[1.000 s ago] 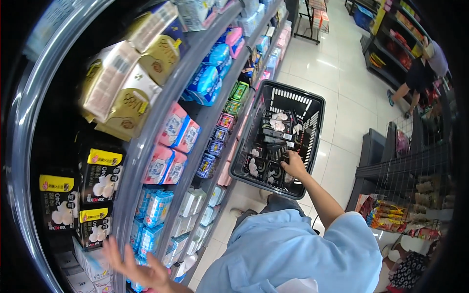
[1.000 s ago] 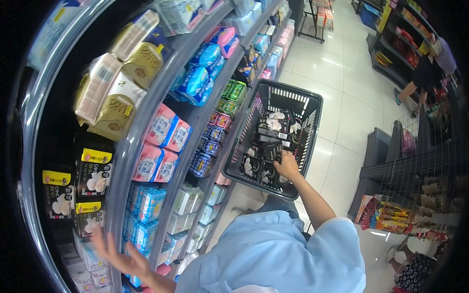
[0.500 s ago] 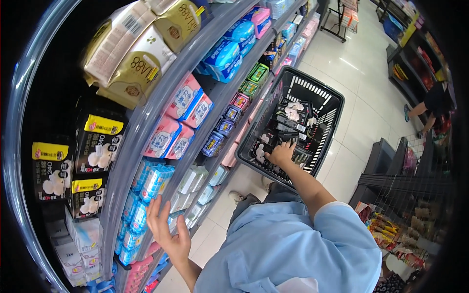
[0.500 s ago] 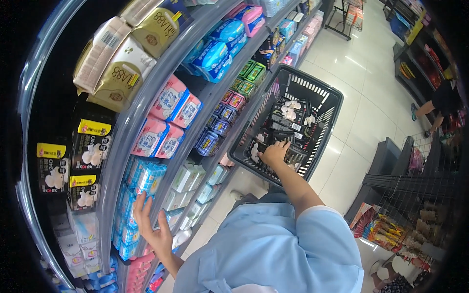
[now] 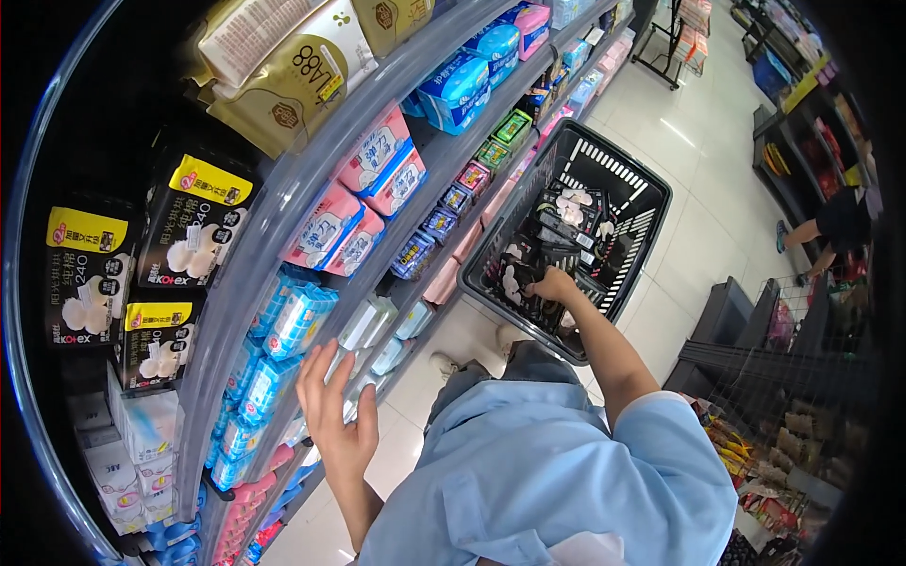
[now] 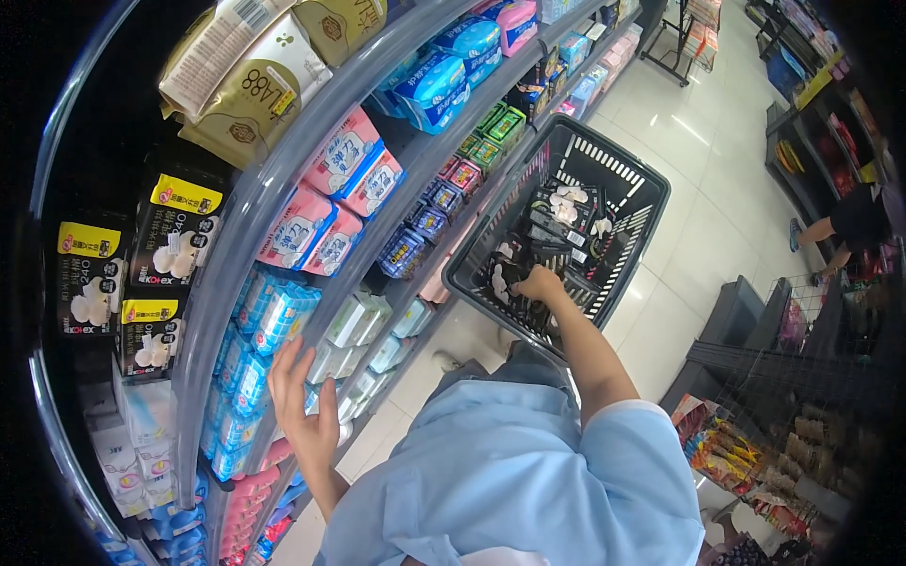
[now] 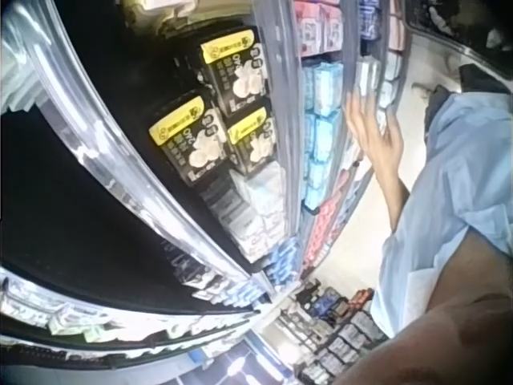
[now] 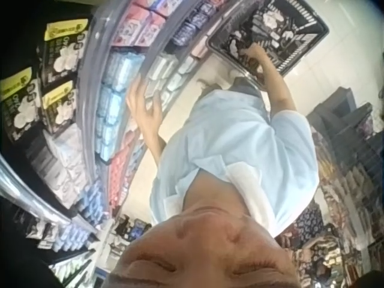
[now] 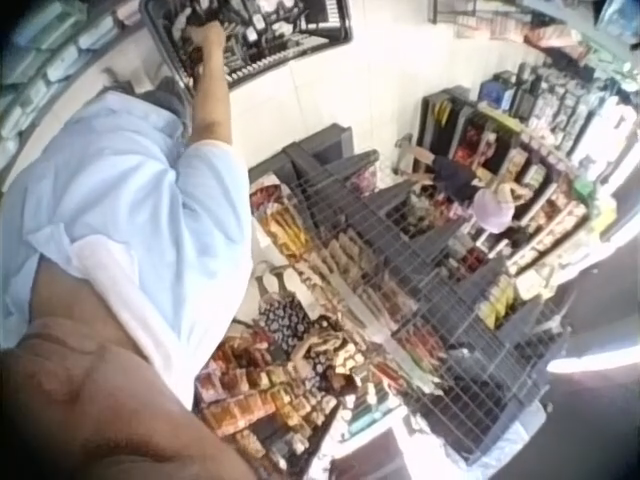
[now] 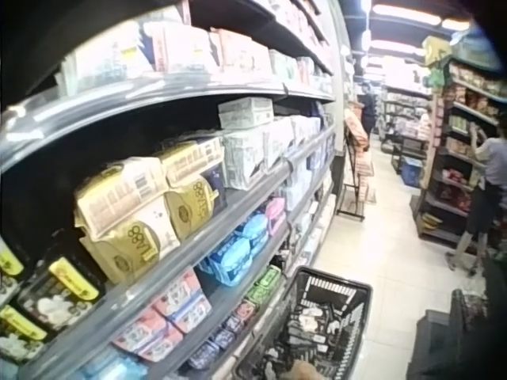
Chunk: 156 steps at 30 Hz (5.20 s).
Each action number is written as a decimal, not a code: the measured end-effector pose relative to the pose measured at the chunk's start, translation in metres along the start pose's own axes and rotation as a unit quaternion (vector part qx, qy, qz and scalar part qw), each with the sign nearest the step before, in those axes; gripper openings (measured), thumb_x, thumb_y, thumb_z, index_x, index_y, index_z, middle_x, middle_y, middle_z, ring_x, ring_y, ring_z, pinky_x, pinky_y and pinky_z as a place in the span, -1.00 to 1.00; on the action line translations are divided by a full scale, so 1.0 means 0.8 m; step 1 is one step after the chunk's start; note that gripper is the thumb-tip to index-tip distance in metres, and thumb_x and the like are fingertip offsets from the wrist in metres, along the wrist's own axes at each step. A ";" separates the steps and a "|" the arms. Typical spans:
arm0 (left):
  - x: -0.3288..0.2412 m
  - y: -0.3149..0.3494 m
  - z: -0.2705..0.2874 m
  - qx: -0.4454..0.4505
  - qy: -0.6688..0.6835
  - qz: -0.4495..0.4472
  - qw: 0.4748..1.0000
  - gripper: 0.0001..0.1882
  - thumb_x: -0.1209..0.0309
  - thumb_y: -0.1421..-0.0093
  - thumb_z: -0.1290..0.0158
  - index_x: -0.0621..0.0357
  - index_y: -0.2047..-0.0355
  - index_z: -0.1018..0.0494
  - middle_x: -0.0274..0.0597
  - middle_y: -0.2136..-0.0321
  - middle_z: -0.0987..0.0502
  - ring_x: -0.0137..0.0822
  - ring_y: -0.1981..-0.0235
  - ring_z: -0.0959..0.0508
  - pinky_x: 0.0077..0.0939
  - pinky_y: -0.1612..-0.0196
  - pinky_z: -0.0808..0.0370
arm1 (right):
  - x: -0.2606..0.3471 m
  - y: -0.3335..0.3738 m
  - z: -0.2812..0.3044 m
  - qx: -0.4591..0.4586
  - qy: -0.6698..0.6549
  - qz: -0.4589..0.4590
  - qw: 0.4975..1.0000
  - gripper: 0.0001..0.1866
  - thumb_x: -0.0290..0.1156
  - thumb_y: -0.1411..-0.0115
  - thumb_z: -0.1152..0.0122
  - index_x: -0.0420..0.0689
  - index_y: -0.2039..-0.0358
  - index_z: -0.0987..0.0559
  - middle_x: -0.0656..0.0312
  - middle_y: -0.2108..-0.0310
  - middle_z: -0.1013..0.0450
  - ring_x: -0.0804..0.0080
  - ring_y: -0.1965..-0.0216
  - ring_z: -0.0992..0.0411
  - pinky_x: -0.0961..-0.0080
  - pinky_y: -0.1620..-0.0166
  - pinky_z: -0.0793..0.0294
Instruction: Stocking shelves with packs of sanitary pads from a shopping basket.
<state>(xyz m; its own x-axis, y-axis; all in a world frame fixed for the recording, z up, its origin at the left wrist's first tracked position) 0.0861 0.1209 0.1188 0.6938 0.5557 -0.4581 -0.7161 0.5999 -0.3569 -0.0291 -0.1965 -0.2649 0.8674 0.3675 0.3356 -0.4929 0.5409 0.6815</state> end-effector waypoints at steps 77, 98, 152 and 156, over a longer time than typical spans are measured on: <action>0.123 -0.200 0.531 -0.154 -0.320 0.327 0.876 -0.08 0.52 0.10 0.00 0.39 -0.19 0.30 0.27 0.09 -0.35 0.01 0.05 -0.41 -0.37 0.02 -0.38 | 0.855 0.676 0.301 -0.266 0.152 0.737 0.602 -0.18 -0.23 0.19 -0.30 -0.31 -0.06 -0.18 -0.17 0.04 -0.24 0.03 -0.03 -0.24 0.39 -0.09 -0.23; -0.073 -0.139 0.463 -0.406 -0.492 -0.103 0.763 -0.40 0.41 -0.05 0.01 0.18 -0.12 -0.10 0.01 -0.05 -0.25 -0.07 -0.03 -0.30 -0.31 -0.02 -0.30 | 0.594 0.691 0.393 -0.469 -0.026 0.822 0.323 -0.61 -0.35 0.00 -0.09 -0.15 0.11 -0.40 0.08 0.21 -0.38 0.15 0.24 -0.40 0.32 0.20 -0.39; 0.072 0.061 -0.201 0.055 0.681 0.422 0.596 -0.70 0.54 -0.14 0.09 0.21 0.09 -0.27 -0.22 0.18 -0.41 -0.38 0.18 -0.43 -0.44 0.14 -0.39 | 0.055 0.145 0.129 -0.335 -0.101 0.266 0.898 -0.27 -0.59 0.21 -0.10 -0.25 -0.07 -0.15 -0.09 0.01 -0.17 -0.01 -0.05 -0.17 0.35 -0.11 -0.15; 0.076 0.067 -0.195 0.048 0.675 0.423 0.603 -0.69 0.55 -0.12 0.10 0.22 0.08 -0.26 -0.21 0.18 -0.41 -0.35 0.15 -0.42 -0.39 0.10 -0.35 | -0.054 0.016 0.056 -0.256 -0.123 0.083 0.955 -0.20 -0.44 0.20 -0.25 -0.33 -0.08 -0.11 -0.18 0.01 -0.17 -0.08 -0.02 -0.20 0.30 -0.08 -0.20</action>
<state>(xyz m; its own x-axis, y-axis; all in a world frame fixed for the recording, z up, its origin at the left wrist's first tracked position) 0.0782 0.0974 -0.0551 -0.6569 -0.2496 -0.7114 -0.7175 0.4969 0.4882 -0.0702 -0.2394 -0.2415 0.7336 0.3251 0.5968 -0.5393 0.8128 0.2201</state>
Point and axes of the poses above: each hand's wrist, its own y-axis away from the middle knuckle, its own z-axis out of the back of the hand, x = y × z, the point moved 10 cm from there along -y, towards the middle knuckle
